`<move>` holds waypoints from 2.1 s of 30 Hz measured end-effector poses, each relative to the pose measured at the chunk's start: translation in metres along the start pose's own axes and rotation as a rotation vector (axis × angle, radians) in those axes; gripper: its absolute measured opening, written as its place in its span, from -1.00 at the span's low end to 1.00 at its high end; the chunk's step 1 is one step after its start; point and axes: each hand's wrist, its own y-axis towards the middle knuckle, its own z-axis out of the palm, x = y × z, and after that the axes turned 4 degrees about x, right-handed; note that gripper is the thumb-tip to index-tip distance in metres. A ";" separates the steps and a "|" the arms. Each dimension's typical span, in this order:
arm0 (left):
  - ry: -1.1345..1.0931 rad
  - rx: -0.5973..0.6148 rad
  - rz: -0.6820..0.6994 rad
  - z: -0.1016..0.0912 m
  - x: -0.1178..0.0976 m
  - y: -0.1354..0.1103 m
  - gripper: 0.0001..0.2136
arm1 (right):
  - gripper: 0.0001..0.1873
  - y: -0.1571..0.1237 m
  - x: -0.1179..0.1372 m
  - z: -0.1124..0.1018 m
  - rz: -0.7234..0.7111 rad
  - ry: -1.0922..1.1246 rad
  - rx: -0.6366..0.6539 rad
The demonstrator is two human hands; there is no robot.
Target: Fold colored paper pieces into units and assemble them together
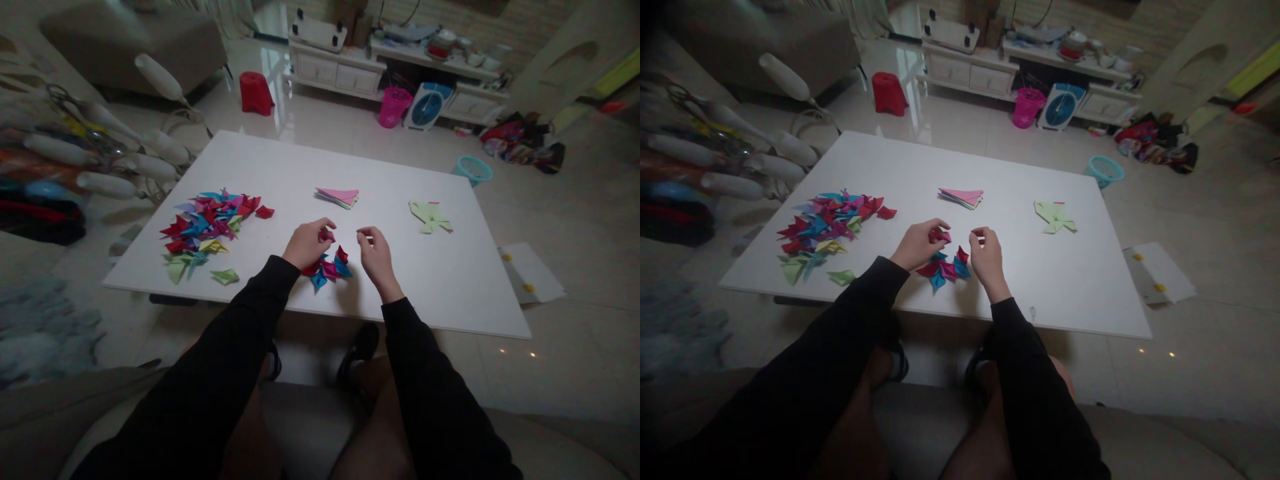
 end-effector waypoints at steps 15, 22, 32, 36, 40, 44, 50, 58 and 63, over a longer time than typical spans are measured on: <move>0.433 0.164 -0.114 0.038 0.024 0.027 -0.72 | -0.89 -0.001 0.005 -0.014 -0.041 0.011 0.021; 0.454 0.018 -0.159 0.043 0.042 0.038 -0.63 | -0.90 -0.002 0.005 -0.035 -0.014 0.037 -0.005; 0.368 0.212 -0.103 0.065 0.047 0.049 -0.61 | -0.93 0.004 0.004 -0.042 0.010 0.096 -0.011; 0.403 0.265 -0.133 0.064 0.042 0.047 -0.68 | -0.93 0.005 0.006 -0.043 0.008 0.106 -0.012; 0.422 0.257 -0.138 0.059 0.041 0.041 -0.69 | -0.92 0.004 0.010 -0.040 0.000 0.110 -0.008; 0.425 0.267 -0.128 0.053 0.038 0.034 -0.70 | -0.91 0.003 0.011 -0.034 -0.011 0.123 0.007; 0.447 0.346 -0.146 0.050 0.030 0.024 -0.66 | -0.90 0.001 0.010 -0.025 0.014 0.085 0.057; 0.484 0.342 -0.104 0.047 0.045 0.030 -0.70 | -0.92 0.001 0.009 -0.019 -0.007 0.027 0.097; 0.486 0.350 -0.038 0.044 0.050 0.030 -0.71 | -0.90 0.002 0.006 -0.016 -0.009 -0.077 0.125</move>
